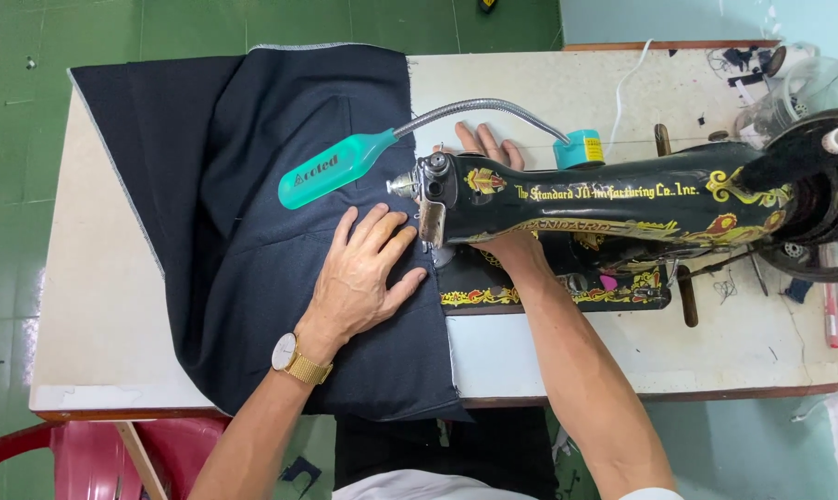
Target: The person sews a seam on a black garment using a sewing machine, then moves to an ironing station to press the seam open. They use a pressing cloth and a wooden block to smooth the fabric, mark a line with chalk, and trim excess material with scissors.
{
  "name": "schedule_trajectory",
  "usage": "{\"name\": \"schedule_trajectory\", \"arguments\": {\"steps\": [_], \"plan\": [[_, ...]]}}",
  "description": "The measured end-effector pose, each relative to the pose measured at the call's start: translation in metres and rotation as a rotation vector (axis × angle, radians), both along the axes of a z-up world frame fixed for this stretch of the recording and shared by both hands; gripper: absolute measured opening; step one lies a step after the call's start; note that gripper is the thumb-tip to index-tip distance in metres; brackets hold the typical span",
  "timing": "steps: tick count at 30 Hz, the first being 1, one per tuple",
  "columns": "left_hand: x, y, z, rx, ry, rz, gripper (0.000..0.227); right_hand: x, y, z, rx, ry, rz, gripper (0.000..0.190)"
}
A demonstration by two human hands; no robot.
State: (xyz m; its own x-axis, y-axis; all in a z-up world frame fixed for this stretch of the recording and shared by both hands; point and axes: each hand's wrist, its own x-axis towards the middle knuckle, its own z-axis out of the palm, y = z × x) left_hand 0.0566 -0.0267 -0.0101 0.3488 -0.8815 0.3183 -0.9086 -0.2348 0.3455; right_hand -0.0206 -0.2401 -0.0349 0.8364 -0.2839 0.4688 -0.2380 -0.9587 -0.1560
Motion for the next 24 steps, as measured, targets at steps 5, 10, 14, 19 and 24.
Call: {"name": "schedule_trajectory", "arguments": {"steps": [5,10,14,19,24], "plan": [[-0.002,-0.001,0.0,0.0,0.008,-0.005,0.048,0.002,-0.018,-0.039,0.357,-0.16,0.083,0.044],[-0.003,-0.001,0.003,0.003,0.019,0.001,0.048,0.007,-0.009,-0.022,1.351,-0.365,0.353,0.061],[-0.006,-0.002,0.005,0.004,0.007,-0.001,0.048,0.008,-0.006,-0.006,2.462,-0.573,0.684,0.08],[-0.005,-0.002,0.008,0.0,-0.006,0.005,0.049,0.01,-0.01,0.014,2.637,-0.352,0.892,0.108],[-0.005,0.016,0.005,-0.001,0.02,0.031,0.059,0.009,0.017,0.039,2.498,-0.379,0.727,0.076]]}}
